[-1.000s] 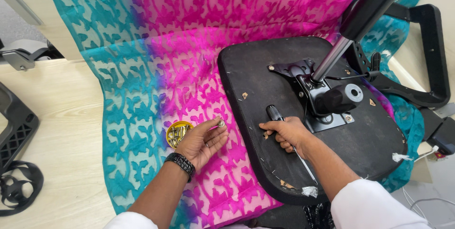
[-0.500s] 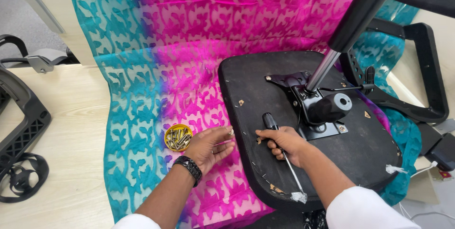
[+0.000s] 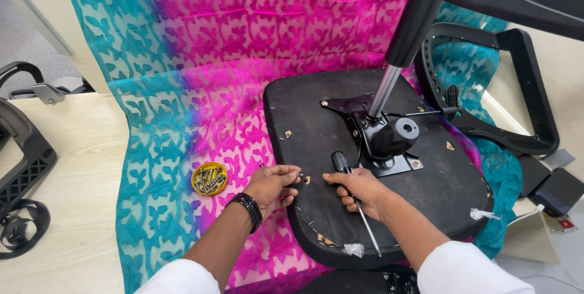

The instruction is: The person uses a screwdriver to tighten screws into a black metal bracket attached to the underside of an office chair seat. They pick up screws from a small yellow container and insert them into the bracket, then tighten them with the screwdriver.

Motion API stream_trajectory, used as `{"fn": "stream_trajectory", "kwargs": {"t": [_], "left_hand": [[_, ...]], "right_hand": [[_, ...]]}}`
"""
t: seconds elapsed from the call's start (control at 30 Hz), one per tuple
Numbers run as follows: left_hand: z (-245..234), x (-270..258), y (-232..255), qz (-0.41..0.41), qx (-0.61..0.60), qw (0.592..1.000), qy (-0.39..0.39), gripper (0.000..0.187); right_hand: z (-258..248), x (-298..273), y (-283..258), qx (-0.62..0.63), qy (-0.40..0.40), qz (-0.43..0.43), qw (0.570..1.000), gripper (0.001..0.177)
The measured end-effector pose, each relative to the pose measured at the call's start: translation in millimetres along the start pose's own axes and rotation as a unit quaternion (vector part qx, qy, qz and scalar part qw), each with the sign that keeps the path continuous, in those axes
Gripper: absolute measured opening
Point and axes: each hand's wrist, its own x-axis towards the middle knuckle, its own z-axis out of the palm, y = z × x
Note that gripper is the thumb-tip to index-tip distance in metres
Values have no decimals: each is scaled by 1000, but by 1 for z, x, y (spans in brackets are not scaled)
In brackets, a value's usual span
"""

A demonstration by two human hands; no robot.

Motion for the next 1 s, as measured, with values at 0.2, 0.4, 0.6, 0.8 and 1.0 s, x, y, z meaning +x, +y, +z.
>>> {"fn": "stream_trajectory", "kwargs": {"t": [0.2, 0.4, 0.6, 0.8, 1.0], "left_hand": [[3, -19, -15, -17, -21, 1000, 10, 21], [15, -57, -37, -33, 42, 998, -27, 21], [26, -82, -49, -79, 132, 986, -62, 20], [37, -84, -51, -32, 173, 984, -23, 23], [50, -84, -48, -21, 208, 977, 32, 22]], "right_hand": [[-5, -1, 2, 0, -25, -15, 1000, 29], [-7, -1, 4, -18, -40, -33, 998, 27], [-10, 0, 5, -25, -61, -43, 997, 26], [-9, -3, 8, -35, -57, -60, 996, 24], [-8, -4, 10, -43, -53, -71, 995, 24]]}}
